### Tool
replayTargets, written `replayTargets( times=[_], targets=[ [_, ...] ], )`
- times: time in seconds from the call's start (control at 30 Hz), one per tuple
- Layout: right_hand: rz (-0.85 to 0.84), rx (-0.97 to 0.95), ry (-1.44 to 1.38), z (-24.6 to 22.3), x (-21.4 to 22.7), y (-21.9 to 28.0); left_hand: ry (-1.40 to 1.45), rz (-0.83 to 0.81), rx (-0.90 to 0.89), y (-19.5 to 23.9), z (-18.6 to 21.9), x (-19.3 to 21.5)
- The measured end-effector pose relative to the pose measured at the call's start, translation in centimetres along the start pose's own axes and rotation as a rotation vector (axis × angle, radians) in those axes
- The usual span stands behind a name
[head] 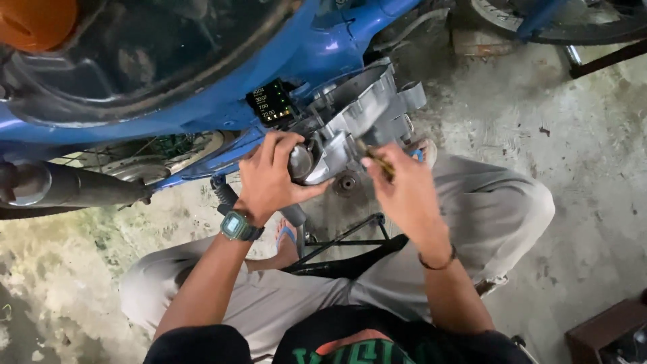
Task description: Cleaning the interior of a motorcycle engine casing using a small brush.
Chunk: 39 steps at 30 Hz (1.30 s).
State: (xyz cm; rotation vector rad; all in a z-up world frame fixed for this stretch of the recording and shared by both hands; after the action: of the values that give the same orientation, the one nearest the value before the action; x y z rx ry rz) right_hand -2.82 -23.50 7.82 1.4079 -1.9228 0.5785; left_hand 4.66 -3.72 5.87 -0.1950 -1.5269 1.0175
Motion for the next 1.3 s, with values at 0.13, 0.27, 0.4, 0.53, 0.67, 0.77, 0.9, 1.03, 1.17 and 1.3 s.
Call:
replayTargets(
  times=[0.13, 0.27, 0.4, 0.53, 0.67, 0.77, 0.9, 1.03, 1.17, 1.3],
  targets=[
    [0.030, 0.017, -0.064, 1.6, 1.6, 0.1, 0.052, -0.002, 0.017, 0.3, -0.1, 0.0],
    [-0.001, -0.005, -0.137, 3.0, 1.1, -0.2, 0.047, -0.009, 0.015, 0.2, -0.1, -0.1],
    [0.044, 0.035, -0.120, 3.4, -0.6, -0.8, 0.096, 0.011, 0.030, 0.1, -0.1, 0.1],
    [0.083, 0.106, -0.135, 0.4, -0.8, -3.6, 0.106, 0.010, 0.033, 0.2, -0.2, -0.2],
    [0.021, 0.068, 0.034, -1.7, 0.1, -3.2, 0.099, 0.038, 0.041, 0.9, -0.4, -0.3],
    [-0.056, 0.025, 0.082, -0.1, 0.1, -2.6, 0.085, 0.038, 0.042, 0.5, -0.8, -0.5],
    [-0.032, 0.042, 0.098, -0.4, -0.4, -3.1, 0.111, 0.022, 0.061, 0.7, -0.4, -0.2],
    [-0.033, 0.084, 0.087, -1.7, -0.4, -3.4, 0.134, 0.007, 0.059, 1.1, -0.3, 0.0],
    [-0.073, -0.094, 0.224, -0.7, 0.1, -3.5, 0.078, 0.045, 0.038, 0.2, -0.8, -0.3],
    [-0.080, -0.186, 0.321, -1.8, -0.2, -2.5, 0.091, 0.021, 0.033, 0.6, -0.5, -0.2]
  ],
)
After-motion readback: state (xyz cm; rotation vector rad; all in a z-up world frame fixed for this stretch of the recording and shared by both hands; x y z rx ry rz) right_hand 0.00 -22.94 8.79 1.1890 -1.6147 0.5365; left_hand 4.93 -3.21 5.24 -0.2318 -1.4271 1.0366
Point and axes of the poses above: each hand's wrist, its own y-axis away from the middle knuckle, its own x-axis out of the back of the hand, z = x × y, the point moved 8 cm from there along -y, towards the middle knuckle, and after that the axes turned 12 degrees about -x, right-handed, at the moved point
